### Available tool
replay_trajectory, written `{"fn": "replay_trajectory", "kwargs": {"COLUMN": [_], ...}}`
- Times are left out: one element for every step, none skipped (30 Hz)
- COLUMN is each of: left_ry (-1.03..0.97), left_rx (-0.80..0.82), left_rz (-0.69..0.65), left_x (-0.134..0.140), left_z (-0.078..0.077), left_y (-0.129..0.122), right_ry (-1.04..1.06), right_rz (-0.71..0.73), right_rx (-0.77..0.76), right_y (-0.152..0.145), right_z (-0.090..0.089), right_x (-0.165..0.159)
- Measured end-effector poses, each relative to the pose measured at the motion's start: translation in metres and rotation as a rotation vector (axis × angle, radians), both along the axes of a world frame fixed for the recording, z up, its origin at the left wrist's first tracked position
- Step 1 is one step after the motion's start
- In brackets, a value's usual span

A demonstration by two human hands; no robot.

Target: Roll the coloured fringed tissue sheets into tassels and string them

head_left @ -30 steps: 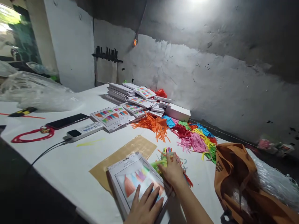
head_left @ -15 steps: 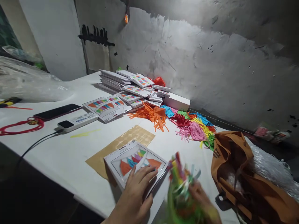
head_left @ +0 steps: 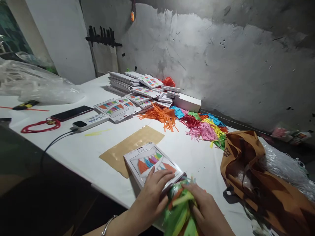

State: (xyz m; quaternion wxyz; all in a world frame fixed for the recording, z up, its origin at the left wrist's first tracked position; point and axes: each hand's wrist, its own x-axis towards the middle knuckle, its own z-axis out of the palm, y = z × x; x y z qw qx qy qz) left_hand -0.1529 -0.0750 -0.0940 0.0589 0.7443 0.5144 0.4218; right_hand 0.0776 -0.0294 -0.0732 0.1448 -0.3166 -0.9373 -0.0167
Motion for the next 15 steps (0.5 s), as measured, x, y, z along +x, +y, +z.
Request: {"fn": "replay_trajectory", "kwargs": {"left_ry": [-0.003,-0.008,-0.014,-0.021,-0.030,-0.037,-0.044,-0.052,-0.059,-0.062,-0.060,-0.055,-0.049,-0.039,-0.038], "left_rx": [-0.004,-0.005,-0.003,0.001,0.006,0.009,0.011,0.013,0.018,0.026,0.039,0.052,0.060,0.058,0.057], "left_rz": [-0.024,-0.034,-0.030,-0.016,0.002,0.015,0.023,0.027,0.028,0.026,0.017,0.006,-0.009,-0.038,-0.074], "left_x": [0.002,0.002,0.002,0.000,-0.002,-0.004,-0.007,-0.008,-0.007,-0.005,-0.002,0.003,0.009,0.015,0.018], "left_z": [-0.002,-0.004,-0.004,-0.004,-0.003,-0.002,0.000,0.001,0.001,0.001,0.000,-0.001,-0.004,-0.006,-0.008], "left_y": [-0.001,-0.001,-0.001,0.000,0.000,0.001,0.002,0.001,0.001,-0.001,-0.003,-0.006,-0.009,-0.012,-0.015], "right_ry": [0.003,0.011,0.023,0.033,0.040,0.045,0.054,0.071,0.101,0.138,0.171,0.190,0.195,0.187,0.173], "right_rz": [-0.028,-0.041,-0.029,0.002,0.033,0.053,0.058,0.053,0.044,0.040,0.044,0.043,0.037,0.031,0.028], "right_rx": [0.059,0.166,0.299,0.423,0.505,0.551,0.566,0.559,0.537,0.509,0.473,0.423,0.362,0.308,0.254], "right_y": [0.001,0.000,-0.002,-0.004,-0.008,-0.011,-0.015,-0.017,-0.019,-0.020,-0.020,-0.018,-0.016,-0.013,-0.010], "right_z": [-0.004,-0.010,-0.018,-0.026,-0.034,-0.041,-0.047,-0.051,-0.055,-0.057,-0.058,-0.059,-0.059,-0.059,-0.058], "right_x": [-0.006,-0.012,-0.018,-0.022,-0.026,-0.028,-0.029,-0.030,-0.032,-0.034,-0.037,-0.042,-0.047,-0.053,-0.057]}}
